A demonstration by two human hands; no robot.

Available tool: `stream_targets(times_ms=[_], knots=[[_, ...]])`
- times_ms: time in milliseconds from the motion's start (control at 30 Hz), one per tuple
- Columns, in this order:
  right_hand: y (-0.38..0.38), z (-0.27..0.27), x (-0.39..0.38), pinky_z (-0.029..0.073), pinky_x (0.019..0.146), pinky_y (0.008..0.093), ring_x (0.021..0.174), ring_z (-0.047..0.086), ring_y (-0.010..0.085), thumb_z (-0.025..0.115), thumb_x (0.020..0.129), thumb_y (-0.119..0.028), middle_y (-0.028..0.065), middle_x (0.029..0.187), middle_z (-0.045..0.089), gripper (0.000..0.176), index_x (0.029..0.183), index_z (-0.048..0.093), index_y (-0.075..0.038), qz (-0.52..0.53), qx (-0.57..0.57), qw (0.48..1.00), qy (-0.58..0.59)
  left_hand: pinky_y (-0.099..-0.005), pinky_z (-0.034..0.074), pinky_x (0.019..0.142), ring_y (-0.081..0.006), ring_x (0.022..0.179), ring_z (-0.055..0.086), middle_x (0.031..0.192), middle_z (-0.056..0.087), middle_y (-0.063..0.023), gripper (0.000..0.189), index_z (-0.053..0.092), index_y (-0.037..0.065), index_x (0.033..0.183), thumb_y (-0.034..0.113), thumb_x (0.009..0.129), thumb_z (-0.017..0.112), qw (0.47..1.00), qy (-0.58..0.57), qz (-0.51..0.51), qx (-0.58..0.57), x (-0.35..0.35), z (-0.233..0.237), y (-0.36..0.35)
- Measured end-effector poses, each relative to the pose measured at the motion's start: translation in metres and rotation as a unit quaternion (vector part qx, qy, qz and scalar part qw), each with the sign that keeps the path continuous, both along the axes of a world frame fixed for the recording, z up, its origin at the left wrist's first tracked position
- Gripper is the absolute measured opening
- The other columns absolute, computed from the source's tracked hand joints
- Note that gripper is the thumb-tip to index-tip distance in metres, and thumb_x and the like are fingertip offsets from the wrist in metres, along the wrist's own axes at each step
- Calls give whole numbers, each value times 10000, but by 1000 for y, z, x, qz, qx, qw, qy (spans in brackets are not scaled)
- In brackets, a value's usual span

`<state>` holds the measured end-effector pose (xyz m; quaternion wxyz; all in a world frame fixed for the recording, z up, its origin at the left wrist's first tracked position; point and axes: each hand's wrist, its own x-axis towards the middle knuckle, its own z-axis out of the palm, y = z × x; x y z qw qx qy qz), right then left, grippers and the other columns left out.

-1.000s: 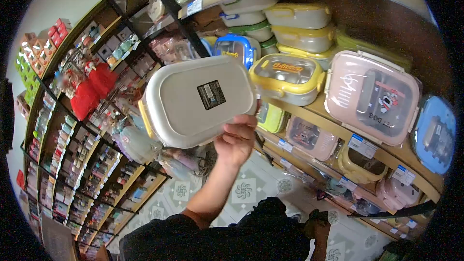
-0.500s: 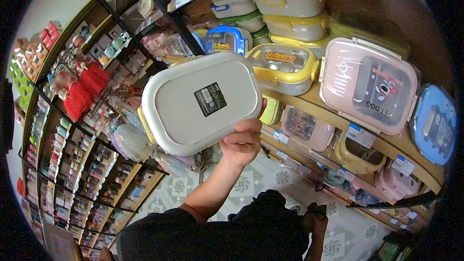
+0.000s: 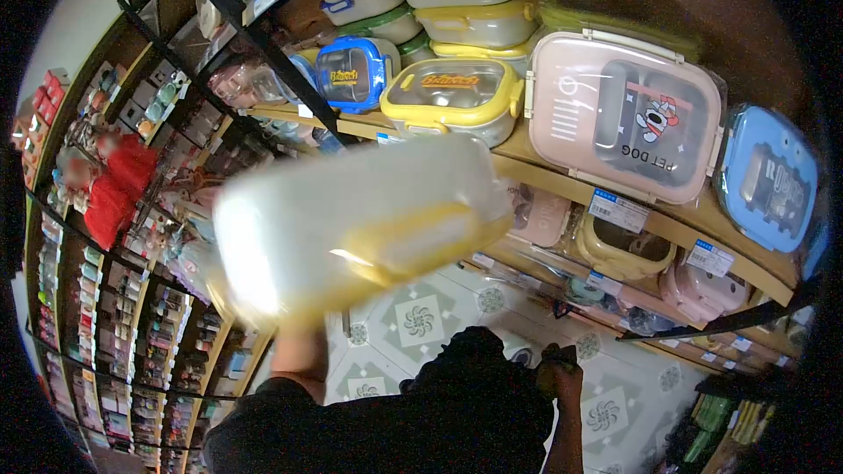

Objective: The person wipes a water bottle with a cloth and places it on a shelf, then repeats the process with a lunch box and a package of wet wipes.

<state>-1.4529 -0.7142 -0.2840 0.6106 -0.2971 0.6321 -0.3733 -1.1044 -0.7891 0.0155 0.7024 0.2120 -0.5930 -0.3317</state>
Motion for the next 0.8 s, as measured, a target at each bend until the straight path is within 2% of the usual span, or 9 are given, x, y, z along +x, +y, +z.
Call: stream_targets(times_ms=[67,133,200,333,400,467,633,733,800], knots=[[-4,9,4,453,582,313,617,551,183,600,639,-108,81,764,577,287,891,555,22,-5,20,1000,7,-472,320,924,-354,1039,455,1127,467,-175,542,439,57,1102,187,617,645,980,-141,125,-69,-8,24,9],[-6,15,5,451,628,312,704,567,197,623,627,-198,104,807,592,335,880,575,17,9,18,999,40,-573,314,867,-418,1016,441,1064,494,-134,278,461,181,936,130,687,572,830,-448,184,-275,-5,46,18],[-6,-3,2,450,638,314,719,566,198,620,631,-202,108,819,591,343,889,571,18,26,1,999,36,-563,336,852,-388,1001,438,1057,487,-91,300,447,202,951,124,681,554,743,-502,227,-380,-12,45,14],[-7,-58,-8,449,663,316,744,565,197,611,647,-215,109,836,590,366,924,557,18,68,-51,994,69,-547,339,832,-319,996,417,1072,467,-6,408,417,274,1045,145,677,537,706,-463,247,-476,-14,43,6],[-8,-38,-2,449,661,316,748,564,195,609,651,-214,107,835,591,364,926,554,18,67,-34,994,84,-518,321,831,-265,998,413,1063,469,37,422,406,304,1064,181,681,530,749,-482,205,-406,-19,53,13],[-8,-8,4,449,660,315,753,563,193,607,656,-213,105,835,592,362,928,551,19,68,-14,993,100,-496,289,843,-228,988,420,1055,470,56,400,418,318,1050,207,682,528,683,-418,273,-533,-21,45,0],[0,-13,2,447,655,311,737,552,180,638,631,-195,98,851,585,389,943,550,21,63,-34,995,62,-515,252,866,-259,1008,437,1059,489,25,363,440,303,1008,208,672,539,718,-465,230,-464,-20,55,10],[-1,-3,5,445,655,331,758,571,238,588,651,-200,134,818,589,383,944,529,39,113,-11,984,139,-477,271,877,-266,987,438,1036,463,-61,351,439,278,1076,323,744,546,879,-443,135,-113,4,68,22],[-1,14,13,444,661,331,763,572,241,586,647,-201,138,816,589,389,945,531,42,95,-16,987,129,-472,274,875,-263,980,436,1029,455,-60,361,430,282,1089,330,749,540,908,-399,62,-113,2,68,0]])
